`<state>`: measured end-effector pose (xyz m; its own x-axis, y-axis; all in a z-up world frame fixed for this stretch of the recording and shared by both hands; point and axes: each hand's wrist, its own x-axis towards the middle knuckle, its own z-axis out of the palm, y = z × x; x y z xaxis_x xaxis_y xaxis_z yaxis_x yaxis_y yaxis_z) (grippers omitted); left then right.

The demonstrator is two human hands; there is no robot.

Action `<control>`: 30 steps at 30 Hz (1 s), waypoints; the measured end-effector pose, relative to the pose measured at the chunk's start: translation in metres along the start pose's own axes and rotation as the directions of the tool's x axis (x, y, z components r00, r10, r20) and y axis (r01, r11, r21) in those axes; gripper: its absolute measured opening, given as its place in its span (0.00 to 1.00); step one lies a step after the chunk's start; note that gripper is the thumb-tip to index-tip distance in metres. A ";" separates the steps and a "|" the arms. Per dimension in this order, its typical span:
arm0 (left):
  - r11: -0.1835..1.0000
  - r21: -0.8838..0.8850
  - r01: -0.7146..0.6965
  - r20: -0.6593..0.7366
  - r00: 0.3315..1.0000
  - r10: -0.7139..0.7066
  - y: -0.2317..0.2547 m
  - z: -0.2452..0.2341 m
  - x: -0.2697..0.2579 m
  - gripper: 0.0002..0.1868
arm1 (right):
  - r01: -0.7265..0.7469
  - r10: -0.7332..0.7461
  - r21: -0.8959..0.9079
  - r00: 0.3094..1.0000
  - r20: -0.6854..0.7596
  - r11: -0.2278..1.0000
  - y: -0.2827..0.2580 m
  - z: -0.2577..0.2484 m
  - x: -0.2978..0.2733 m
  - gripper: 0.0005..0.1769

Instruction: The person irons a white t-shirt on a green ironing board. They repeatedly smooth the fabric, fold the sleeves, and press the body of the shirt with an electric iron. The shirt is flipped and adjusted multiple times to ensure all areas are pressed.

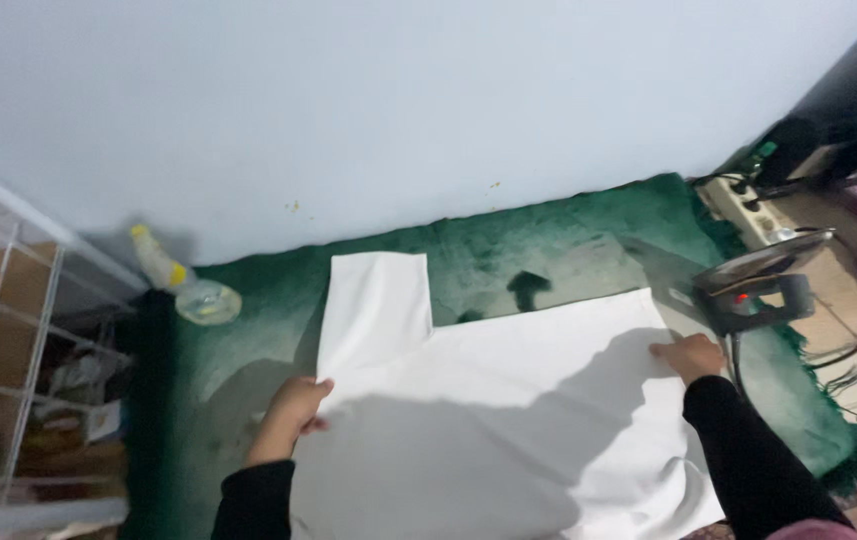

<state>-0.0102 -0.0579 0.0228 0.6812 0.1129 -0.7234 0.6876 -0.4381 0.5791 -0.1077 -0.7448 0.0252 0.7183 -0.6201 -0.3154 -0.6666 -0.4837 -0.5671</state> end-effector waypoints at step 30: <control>0.084 -0.010 -0.996 -0.456 0.079 0.886 0.303 -0.194 -0.230 0.12 | 0.425 -0.289 0.529 0.901 -0.323 0.735 -0.351 -0.249 -0.107 0.28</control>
<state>0.0897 -0.0437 0.4374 0.7781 0.0278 0.6275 -0.6185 -0.1404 0.7731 0.0000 -0.6626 0.4468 0.7759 -0.6184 0.1250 -0.0793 -0.2921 -0.9531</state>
